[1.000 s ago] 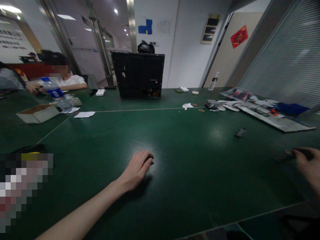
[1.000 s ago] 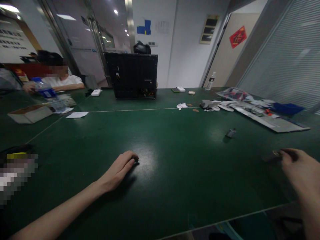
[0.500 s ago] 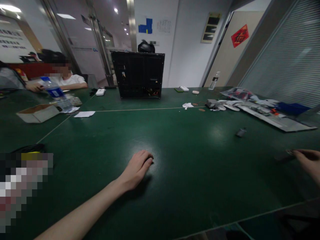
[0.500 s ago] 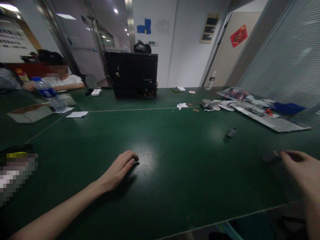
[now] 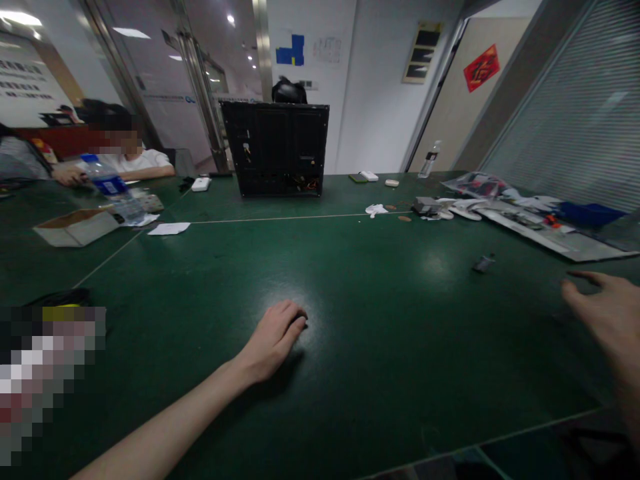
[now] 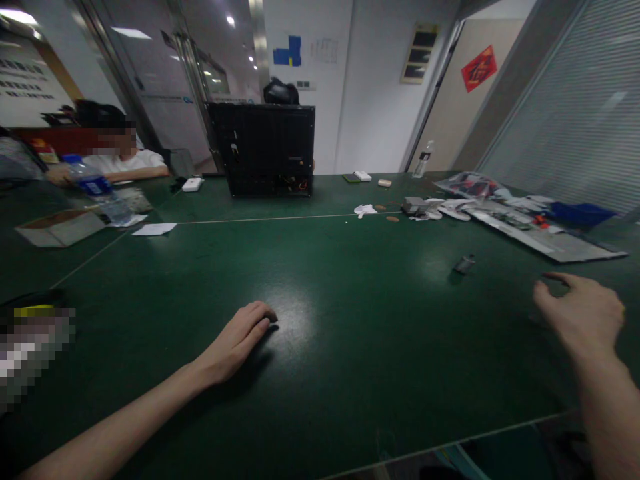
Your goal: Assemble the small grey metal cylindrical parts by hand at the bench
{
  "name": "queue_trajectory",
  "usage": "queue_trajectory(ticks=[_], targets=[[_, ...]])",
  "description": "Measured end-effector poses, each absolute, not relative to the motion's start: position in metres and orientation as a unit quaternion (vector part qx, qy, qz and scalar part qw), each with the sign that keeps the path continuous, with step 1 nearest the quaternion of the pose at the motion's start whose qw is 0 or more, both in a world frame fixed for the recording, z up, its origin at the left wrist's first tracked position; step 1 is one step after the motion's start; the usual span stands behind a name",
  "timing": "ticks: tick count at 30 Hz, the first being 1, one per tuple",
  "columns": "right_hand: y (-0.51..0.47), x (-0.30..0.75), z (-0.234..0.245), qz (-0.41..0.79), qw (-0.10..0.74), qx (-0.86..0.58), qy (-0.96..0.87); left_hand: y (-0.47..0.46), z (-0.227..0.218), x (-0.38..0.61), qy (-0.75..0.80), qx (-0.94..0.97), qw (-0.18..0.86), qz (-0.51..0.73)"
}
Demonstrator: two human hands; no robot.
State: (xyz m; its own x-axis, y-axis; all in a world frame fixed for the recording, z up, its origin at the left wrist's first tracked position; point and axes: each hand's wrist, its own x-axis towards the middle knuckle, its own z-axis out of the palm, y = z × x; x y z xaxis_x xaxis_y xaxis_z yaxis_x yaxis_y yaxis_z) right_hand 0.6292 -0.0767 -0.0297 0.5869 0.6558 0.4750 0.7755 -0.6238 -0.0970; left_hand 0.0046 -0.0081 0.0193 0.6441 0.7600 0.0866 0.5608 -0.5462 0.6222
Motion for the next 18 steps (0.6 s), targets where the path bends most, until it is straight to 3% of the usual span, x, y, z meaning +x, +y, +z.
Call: queue_trajectory(ticks=[6,12,18], targets=[[-0.010,0.584,-0.005,-0.109,0.105,-0.876,-0.459,-0.008,0.018,0.005,0.384,0.861,0.284,0.174],[0.027,0.575,-0.013,0.009,0.117,-0.880,-0.461,-0.005,0.014,0.003,0.374,0.866,0.280,0.179],[0.028,0.555,-0.016,0.020,0.134,-0.878,-0.458,-0.006,0.013,0.002,0.375,0.868,0.274,0.177]])
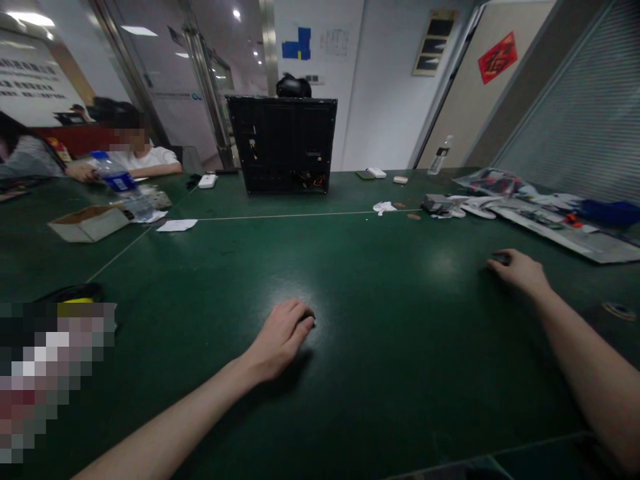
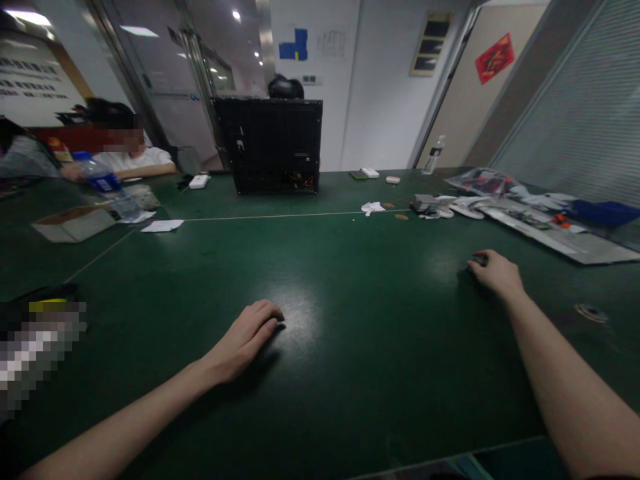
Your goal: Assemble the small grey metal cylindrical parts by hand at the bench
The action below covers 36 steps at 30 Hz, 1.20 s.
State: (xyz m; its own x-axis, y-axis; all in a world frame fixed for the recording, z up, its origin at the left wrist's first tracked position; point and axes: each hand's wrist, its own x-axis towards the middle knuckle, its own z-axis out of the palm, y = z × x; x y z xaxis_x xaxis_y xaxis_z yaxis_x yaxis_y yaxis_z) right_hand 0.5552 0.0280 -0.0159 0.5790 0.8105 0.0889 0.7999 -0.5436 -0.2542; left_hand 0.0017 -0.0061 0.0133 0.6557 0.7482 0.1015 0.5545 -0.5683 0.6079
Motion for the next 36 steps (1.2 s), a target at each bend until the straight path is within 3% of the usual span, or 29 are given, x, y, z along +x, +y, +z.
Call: queue_trajectory(ticks=[8,12,16,20,23,27,36], targets=[[0.046,0.452,0.008,0.015,0.190,-0.779,-0.598,-0.006,0.013,0.001,0.376,0.869,0.267,0.180],[0.029,0.345,0.036,0.075,0.258,-0.602,-0.752,-0.006,0.013,0.000,0.378,0.866,0.274,0.180],[-0.002,0.253,0.053,0.146,0.238,-0.453,-0.847,-0.007,0.013,-0.001,0.383,0.856,0.289,0.192],[-0.018,0.207,0.039,0.182,0.188,-0.369,-0.892,-0.008,0.010,-0.002,0.388,0.843,0.301,0.218],[-0.021,0.195,0.017,0.198,0.180,-0.348,-0.899,-0.007,0.008,-0.004,0.376,0.848,0.298,0.226],[-0.024,0.191,-0.005,0.228,0.232,-0.352,-0.878,-0.006,0.007,-0.004,0.367,0.856,0.291,0.218],[-0.026,0.193,-0.010,0.243,0.257,-0.341,-0.871,-0.008,0.007,-0.002,0.352,0.870,0.276,0.206]])
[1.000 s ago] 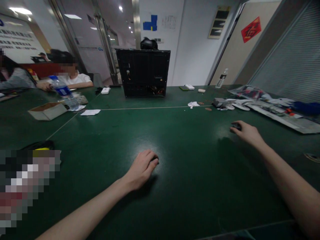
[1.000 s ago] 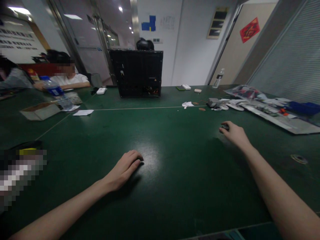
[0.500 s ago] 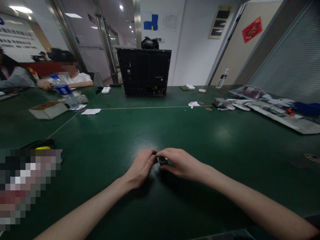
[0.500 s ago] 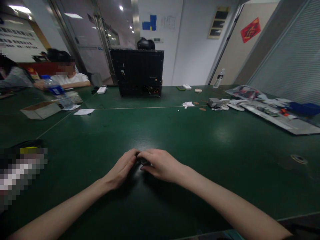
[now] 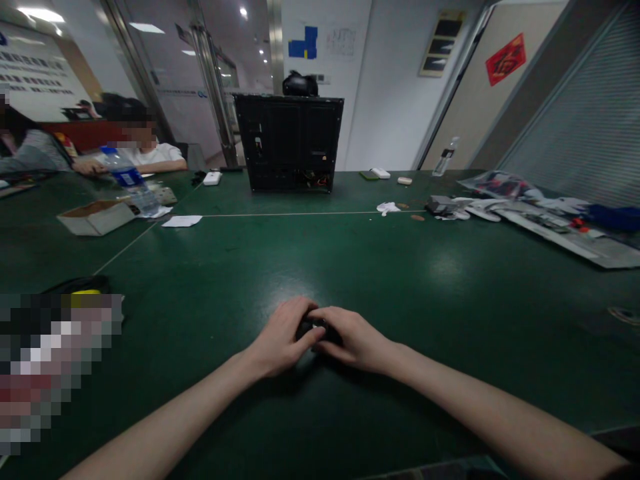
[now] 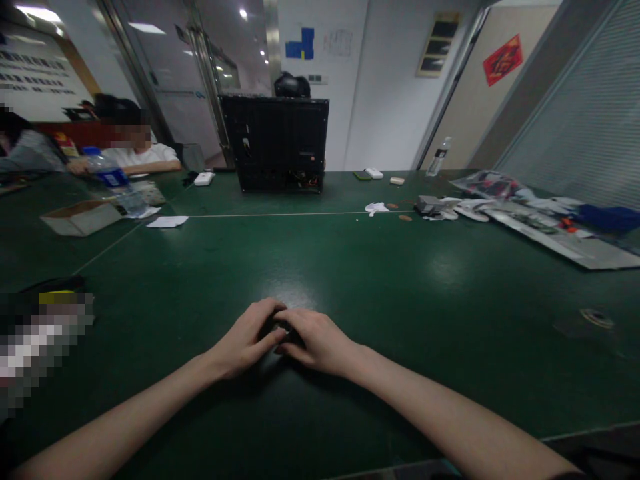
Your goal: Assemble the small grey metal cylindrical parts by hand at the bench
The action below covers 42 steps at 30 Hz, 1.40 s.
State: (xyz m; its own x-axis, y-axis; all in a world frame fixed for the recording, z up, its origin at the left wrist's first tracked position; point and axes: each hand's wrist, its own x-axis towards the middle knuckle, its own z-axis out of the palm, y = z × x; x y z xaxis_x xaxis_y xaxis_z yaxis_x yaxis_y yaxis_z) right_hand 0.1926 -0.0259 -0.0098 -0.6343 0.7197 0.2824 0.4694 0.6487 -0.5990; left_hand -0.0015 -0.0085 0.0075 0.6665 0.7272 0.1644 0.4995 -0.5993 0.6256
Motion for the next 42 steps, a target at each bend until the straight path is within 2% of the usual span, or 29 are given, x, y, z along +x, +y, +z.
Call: queue_trajectory(ticks=[11,22,26,37,42], targets=[[-0.029,0.197,-0.005,0.230,0.222,-0.318,-0.893,-0.012,0.013,0.000,0.355,0.869,0.274,0.210],[-0.027,0.198,-0.013,0.255,0.274,-0.337,-0.864,-0.010,0.009,0.002,0.367,0.865,0.277,0.200],[-0.027,0.198,-0.012,0.308,0.285,-0.349,-0.838,-0.010,0.010,0.001,0.376,0.860,0.284,0.196],[-0.021,0.193,-0.014,0.568,0.371,-0.360,-0.641,-0.007,0.010,0.000,0.379,0.860,0.277,0.202],[-0.021,0.194,-0.012,0.595,0.371,-0.348,-0.622,-0.007,0.012,0.001,0.380,0.858,0.283,0.197]])
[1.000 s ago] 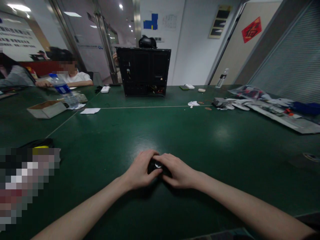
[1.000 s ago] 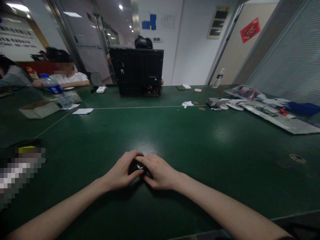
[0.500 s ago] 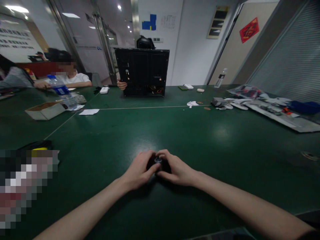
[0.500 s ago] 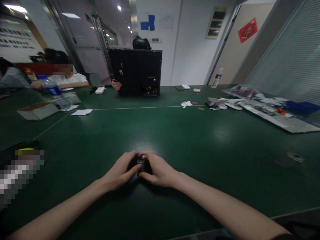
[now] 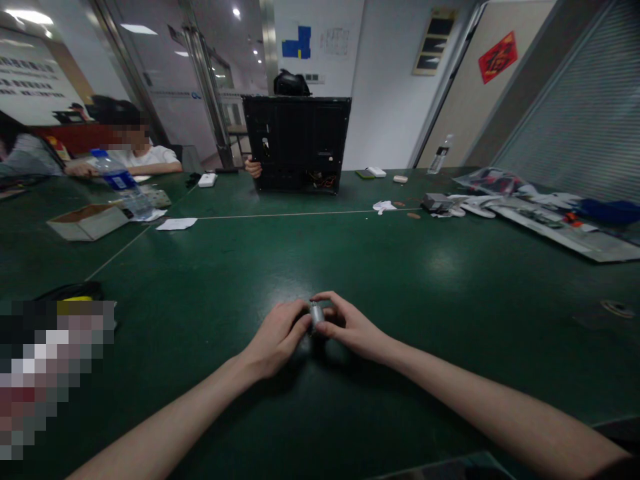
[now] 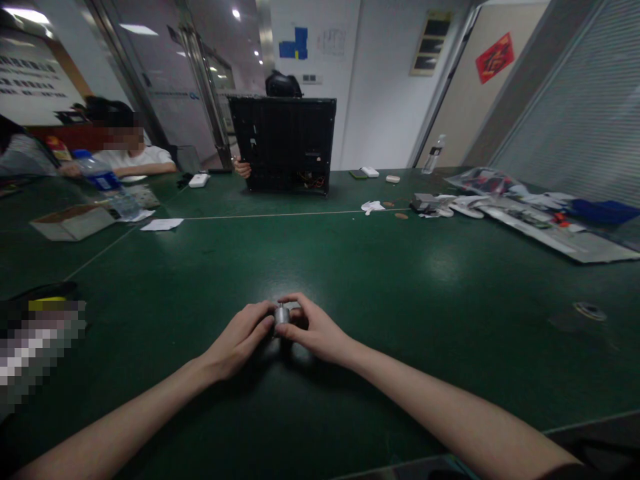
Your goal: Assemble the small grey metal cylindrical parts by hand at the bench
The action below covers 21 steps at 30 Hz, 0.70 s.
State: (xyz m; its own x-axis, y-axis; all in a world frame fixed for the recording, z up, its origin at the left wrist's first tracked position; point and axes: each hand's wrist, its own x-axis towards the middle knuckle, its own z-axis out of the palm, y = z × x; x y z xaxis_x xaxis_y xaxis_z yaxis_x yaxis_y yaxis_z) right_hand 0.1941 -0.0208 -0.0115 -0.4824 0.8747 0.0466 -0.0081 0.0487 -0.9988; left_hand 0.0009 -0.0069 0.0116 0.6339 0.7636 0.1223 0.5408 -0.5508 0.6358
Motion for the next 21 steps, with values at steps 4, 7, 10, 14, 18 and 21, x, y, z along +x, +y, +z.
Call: queue_trajectory(ticks=[4,7,10,14,18,21], targets=[[-0.0203,0.1945,-0.0150,0.592,0.373,-0.342,-0.627,-0.0079,0.0126,0.0013,0.385,0.852,0.291,0.201],[-0.0193,0.1948,-0.0170,0.612,0.373,-0.333,-0.613,-0.0087,0.0146,0.0007,0.385,0.843,0.304,0.219],[-0.0177,0.1948,-0.0168,0.645,0.376,-0.321,-0.583,-0.0087,0.0154,-0.0008,0.383,0.834,0.315,0.242],[-0.0164,0.1946,-0.0151,0.676,0.386,-0.303,-0.550,-0.0078,0.0127,-0.0034,0.379,0.826,0.320,0.267],[-0.0164,0.1945,-0.0161,0.693,0.402,-0.298,-0.519,-0.0077,0.0105,-0.0048,0.363,0.826,0.326,0.283],[-0.0168,0.1942,-0.0175,0.716,0.412,-0.290,-0.484,-0.0086,0.0113,-0.0048,0.356,0.830,0.322,0.284]])
